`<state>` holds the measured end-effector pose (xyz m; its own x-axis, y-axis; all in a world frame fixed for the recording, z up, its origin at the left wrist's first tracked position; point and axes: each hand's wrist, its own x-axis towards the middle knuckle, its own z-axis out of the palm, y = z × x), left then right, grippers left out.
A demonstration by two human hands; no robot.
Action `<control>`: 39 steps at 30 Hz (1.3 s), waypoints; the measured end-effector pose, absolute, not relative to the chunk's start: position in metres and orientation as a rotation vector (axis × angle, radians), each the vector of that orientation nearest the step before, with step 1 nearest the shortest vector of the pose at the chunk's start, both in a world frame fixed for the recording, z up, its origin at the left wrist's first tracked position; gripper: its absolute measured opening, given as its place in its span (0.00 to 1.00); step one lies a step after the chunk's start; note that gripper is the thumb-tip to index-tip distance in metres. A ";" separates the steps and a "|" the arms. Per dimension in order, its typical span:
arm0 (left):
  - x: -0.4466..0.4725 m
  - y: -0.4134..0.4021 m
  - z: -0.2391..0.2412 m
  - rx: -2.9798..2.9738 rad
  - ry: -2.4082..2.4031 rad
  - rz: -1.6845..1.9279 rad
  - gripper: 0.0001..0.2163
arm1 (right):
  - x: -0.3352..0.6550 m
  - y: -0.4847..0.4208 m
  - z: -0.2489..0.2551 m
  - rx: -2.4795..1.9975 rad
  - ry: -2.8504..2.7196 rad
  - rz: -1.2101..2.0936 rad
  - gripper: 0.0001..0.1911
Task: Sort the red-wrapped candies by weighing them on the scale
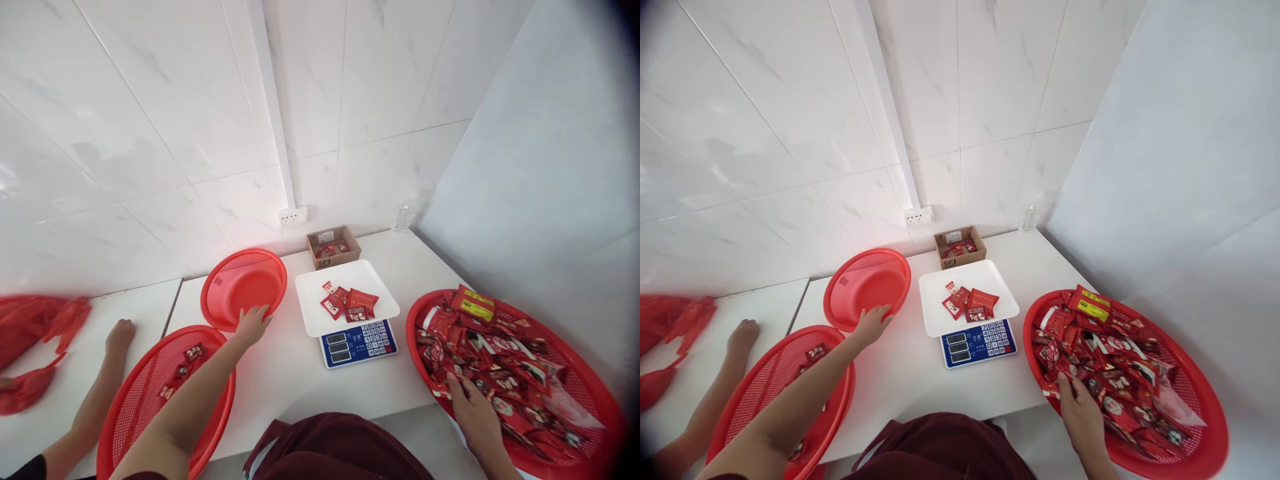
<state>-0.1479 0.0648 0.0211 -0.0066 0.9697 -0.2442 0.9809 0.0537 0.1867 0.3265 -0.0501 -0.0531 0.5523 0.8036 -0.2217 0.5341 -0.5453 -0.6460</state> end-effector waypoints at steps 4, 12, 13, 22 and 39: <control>-0.080 0.081 0.017 2.144 1.868 0.101 0.22 | 0.323 -0.049 -0.048 -2.276 -1.052 0.709 0.29; 0.038 0.116 0.005 2.087 1.667 0.204 0.27 | 0.322 -0.049 -0.045 -2.266 -1.093 0.765 0.32; 0.043 0.118 0.003 2.065 1.672 0.195 0.26 | 0.322 -0.049 -0.046 -2.265 -1.104 0.763 0.31; 0.023 0.118 0.001 1.956 1.737 0.499 0.15 | 0.324 -0.050 -0.052 -2.221 -1.099 0.743 0.32; -0.076 0.120 0.010 1.862 2.226 0.425 0.20 | 0.323 -0.049 -0.051 -2.214 -1.076 0.751 0.30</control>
